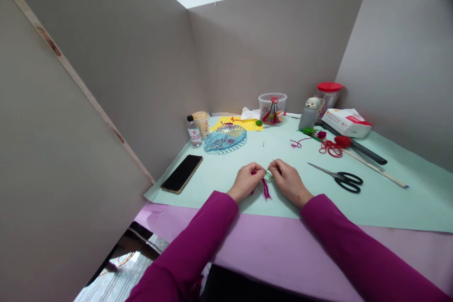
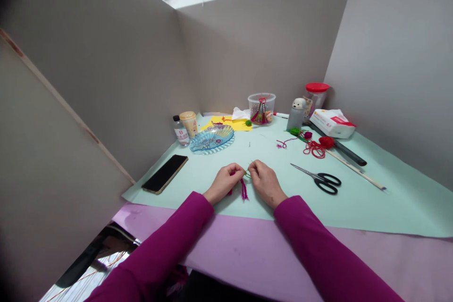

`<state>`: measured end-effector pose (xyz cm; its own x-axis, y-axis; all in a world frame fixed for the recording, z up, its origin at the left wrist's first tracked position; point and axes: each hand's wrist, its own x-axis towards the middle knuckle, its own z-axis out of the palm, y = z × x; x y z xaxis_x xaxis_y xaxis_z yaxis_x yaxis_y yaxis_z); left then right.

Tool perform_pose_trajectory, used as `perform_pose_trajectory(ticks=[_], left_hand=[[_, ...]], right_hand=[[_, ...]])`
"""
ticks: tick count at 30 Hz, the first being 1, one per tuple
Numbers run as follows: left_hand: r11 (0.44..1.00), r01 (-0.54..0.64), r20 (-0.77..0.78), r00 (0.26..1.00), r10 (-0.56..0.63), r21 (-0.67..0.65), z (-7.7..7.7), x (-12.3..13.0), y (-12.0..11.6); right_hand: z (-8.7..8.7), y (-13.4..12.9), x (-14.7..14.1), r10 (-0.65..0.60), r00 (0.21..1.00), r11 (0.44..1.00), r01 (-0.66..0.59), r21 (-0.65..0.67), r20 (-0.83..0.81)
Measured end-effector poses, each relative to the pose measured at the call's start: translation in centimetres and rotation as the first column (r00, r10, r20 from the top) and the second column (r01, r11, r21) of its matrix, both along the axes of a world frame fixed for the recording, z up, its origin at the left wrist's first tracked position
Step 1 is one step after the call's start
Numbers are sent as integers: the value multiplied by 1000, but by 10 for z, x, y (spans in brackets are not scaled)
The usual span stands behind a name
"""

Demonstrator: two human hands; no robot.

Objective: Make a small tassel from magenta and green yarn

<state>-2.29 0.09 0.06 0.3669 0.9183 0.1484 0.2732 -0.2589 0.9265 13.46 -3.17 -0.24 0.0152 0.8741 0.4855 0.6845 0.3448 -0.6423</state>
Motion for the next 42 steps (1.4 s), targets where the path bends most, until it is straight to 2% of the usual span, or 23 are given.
perform_pose_trajectory(ticks=[6, 16, 31, 42], left_hand=[[1000, 5, 16, 1000, -5, -22, 0, 0, -1], [999, 21, -9, 1000, -21, -37, 2, 1, -3], [995, -29, 110, 993, 40, -97, 6, 2, -5], [989, -15, 168, 985, 40, -145, 7, 1, -4]], right_hand=[[-4, 1, 0, 17, 1000, 999, -18, 30, 23], [-5, 0, -1, -29, 998, 997, 24, 74, 59], [-3, -1, -2, -20, 999, 998, 17, 56, 50], [-4, -1, -3, 1, 997, 999, -5, 50, 74]])
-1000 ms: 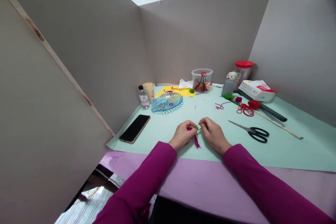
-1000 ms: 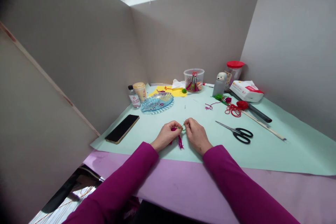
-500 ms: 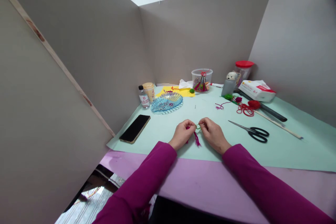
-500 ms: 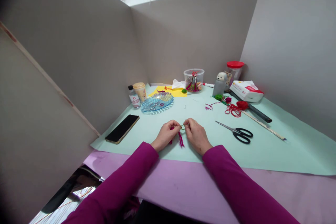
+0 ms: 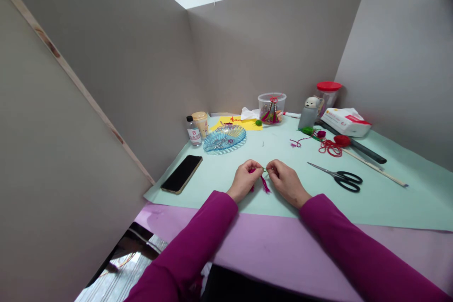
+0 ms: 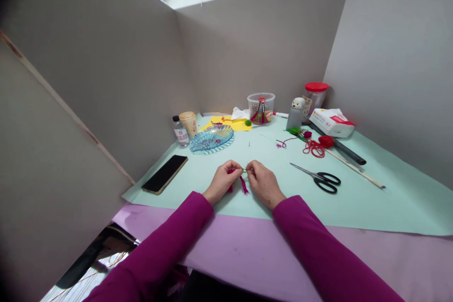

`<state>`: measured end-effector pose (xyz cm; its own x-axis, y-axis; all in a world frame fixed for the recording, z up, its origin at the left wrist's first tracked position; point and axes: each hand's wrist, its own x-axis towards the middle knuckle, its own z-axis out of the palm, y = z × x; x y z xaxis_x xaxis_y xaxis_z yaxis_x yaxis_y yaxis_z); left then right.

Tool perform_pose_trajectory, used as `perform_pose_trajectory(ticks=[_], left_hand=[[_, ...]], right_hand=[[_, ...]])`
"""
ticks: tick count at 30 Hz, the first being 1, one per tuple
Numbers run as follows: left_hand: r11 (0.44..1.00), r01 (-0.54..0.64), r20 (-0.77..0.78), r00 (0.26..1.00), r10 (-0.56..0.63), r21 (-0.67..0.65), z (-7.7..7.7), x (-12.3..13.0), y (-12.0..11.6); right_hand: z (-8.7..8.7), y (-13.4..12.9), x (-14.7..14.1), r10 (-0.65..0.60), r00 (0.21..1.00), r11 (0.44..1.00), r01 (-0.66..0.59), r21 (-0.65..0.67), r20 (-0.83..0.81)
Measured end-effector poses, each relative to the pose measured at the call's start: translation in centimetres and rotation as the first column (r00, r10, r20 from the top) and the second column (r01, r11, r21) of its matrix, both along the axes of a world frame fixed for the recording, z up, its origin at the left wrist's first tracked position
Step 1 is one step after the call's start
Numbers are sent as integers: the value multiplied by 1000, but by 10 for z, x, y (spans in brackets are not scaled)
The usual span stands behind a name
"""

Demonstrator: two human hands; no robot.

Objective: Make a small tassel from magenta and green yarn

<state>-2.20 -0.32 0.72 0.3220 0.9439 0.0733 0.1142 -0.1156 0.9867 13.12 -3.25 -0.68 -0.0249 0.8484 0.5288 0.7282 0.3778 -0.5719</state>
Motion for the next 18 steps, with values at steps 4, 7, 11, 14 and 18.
perform_pose_trajectory(ticks=[4, 7, 11, 14, 18], left_hand=[[1000, 6, 5, 1000, -6, 9, 0, 0, -1], [1000, 15, 0, 1000, -15, 14, 0, 0, -1], [999, 17, 5, 1000, -18, 30, 0, 0, -1], [1000, 4, 0, 1000, -4, 28, 1, 0, -1], [1000, -3, -7, 1000, 4, 28, 0, -1, -1]], right_hand=[[0, 0, 1, 5, 1000, 1000, -5, -4, 8], [0, 0, 0, 2, 1000, 1000, -2, -16, 15], [5, -4, -2, -41, 999, 997, 40, -67, -15], [10, -7, -3, -76, 995, 996, 72, -60, -58], [10, -8, -4, -38, 999, 999, 38, 0, -15]])
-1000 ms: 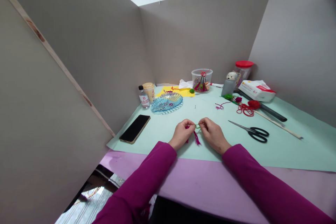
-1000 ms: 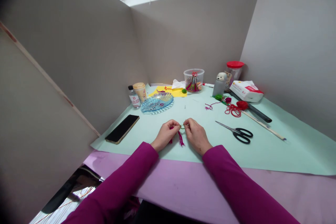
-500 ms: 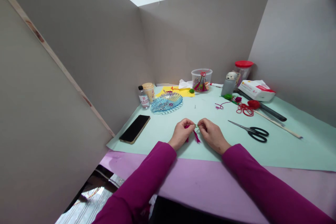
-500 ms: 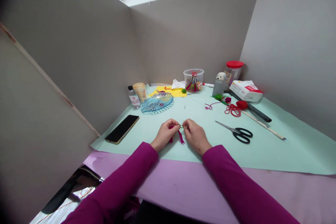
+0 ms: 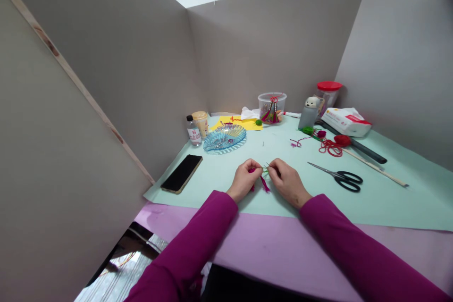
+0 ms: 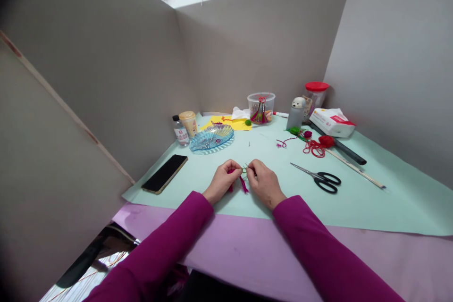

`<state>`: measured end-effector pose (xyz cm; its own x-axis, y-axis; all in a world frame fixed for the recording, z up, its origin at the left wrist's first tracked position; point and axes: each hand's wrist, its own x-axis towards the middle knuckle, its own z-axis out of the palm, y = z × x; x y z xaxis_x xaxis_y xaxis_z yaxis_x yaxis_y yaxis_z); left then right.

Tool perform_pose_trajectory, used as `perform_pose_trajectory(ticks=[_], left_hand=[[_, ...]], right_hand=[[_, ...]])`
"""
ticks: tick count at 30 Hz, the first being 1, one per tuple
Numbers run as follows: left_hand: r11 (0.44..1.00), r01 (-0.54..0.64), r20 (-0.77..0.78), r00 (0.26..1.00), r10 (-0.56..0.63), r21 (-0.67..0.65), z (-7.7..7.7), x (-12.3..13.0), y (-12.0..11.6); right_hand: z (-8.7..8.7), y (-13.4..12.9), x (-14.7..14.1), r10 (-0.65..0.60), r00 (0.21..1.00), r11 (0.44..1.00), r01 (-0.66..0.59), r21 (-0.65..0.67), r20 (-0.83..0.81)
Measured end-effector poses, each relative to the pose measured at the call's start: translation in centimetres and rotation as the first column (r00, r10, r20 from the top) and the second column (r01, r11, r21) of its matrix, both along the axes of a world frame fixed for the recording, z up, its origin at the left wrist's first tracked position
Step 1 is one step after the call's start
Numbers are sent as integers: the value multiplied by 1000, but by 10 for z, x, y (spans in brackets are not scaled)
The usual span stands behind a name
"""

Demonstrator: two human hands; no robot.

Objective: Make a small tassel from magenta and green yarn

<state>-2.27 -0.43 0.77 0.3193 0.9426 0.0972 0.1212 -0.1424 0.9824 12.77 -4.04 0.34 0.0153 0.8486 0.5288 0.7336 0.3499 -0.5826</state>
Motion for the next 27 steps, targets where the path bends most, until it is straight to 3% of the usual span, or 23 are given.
perform_pose_trajectory(ticks=[18, 27], left_hand=[[998, 11, -46, 999, -8, 63, -5, -1, 3], [999, -23, -63, 998, 25, 30, -5, 0, 3]], right_hand=[[-4, 2, 2, 44, 993, 997, -38, -60, 108], [-9, 2, -3, -10, 973, 999, 1, 43, 230]])
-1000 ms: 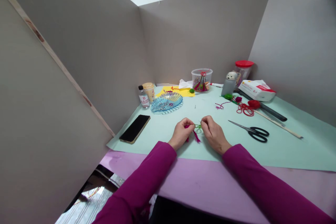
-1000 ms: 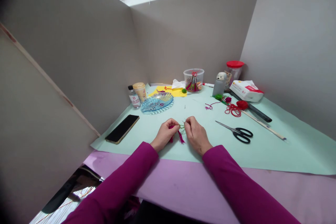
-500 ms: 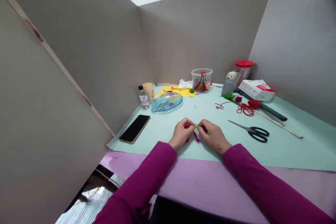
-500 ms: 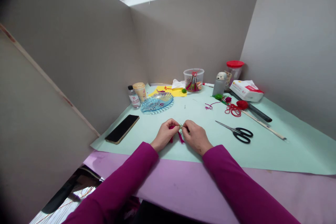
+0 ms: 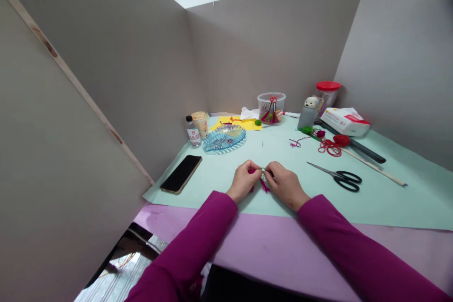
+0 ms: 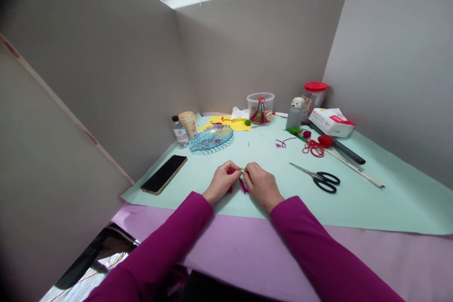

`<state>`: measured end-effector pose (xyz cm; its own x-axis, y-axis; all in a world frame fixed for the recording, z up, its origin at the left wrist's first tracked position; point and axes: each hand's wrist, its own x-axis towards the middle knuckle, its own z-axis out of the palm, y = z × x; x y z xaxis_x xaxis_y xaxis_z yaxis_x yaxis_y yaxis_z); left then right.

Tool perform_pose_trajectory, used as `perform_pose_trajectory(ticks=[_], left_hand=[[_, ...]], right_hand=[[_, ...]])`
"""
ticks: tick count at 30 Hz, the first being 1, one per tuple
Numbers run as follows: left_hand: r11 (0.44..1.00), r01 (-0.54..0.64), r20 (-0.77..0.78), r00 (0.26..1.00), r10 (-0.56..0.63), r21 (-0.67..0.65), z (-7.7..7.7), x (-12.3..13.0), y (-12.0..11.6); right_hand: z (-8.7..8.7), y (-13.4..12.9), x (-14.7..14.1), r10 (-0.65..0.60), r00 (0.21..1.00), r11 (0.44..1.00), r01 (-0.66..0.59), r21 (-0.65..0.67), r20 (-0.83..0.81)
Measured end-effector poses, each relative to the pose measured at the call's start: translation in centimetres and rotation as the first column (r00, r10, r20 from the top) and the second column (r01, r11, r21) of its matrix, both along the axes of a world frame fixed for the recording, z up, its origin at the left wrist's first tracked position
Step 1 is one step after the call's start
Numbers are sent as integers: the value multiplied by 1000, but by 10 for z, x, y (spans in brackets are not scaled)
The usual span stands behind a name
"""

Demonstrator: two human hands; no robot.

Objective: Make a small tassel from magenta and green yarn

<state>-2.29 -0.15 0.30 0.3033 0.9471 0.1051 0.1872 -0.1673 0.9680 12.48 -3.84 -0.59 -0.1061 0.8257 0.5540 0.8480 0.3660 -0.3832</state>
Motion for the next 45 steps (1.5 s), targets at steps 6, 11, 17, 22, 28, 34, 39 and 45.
perform_pose_trajectory(ticks=[6, 11, 17, 22, 28, 34, 39, 45], left_hand=[[1000, -13, -13, 1000, 13, -11, 1, 1, -1], [1000, 10, -31, 999, -10, 17, 0, 0, -1], [996, 42, -74, 997, -36, 73, -2, 0, 0], [986, 63, -104, 994, -47, 157, -1, -1, -1], [987, 88, -122, 990, -72, 132, 3, -1, 0], [992, 41, -52, 998, -35, 117, 3, -1, -1], [989, -2, -22, 1000, 5, 150, 2, 1, -1], [986, -6, -28, 1000, 11, 169, 0, 1, 2]], right_hand=[[-4, 1, -3, -50, 997, 996, 45, 79, 64], [-5, 1, -2, -57, 997, 996, 53, 77, 56], [-4, 2, -1, -87, 996, 996, 86, 33, 26], [-1, 3, 0, -132, 991, 991, 132, -17, -1], [2, 5, 4, -127, 992, 992, 127, -27, 7], [4, 4, 6, -34, 994, 999, 36, 10, -100], [3, 3, 3, 17, 994, 1000, -17, 0, -109], [5, 3, 1, -34, 997, 999, 33, -24, -72]])
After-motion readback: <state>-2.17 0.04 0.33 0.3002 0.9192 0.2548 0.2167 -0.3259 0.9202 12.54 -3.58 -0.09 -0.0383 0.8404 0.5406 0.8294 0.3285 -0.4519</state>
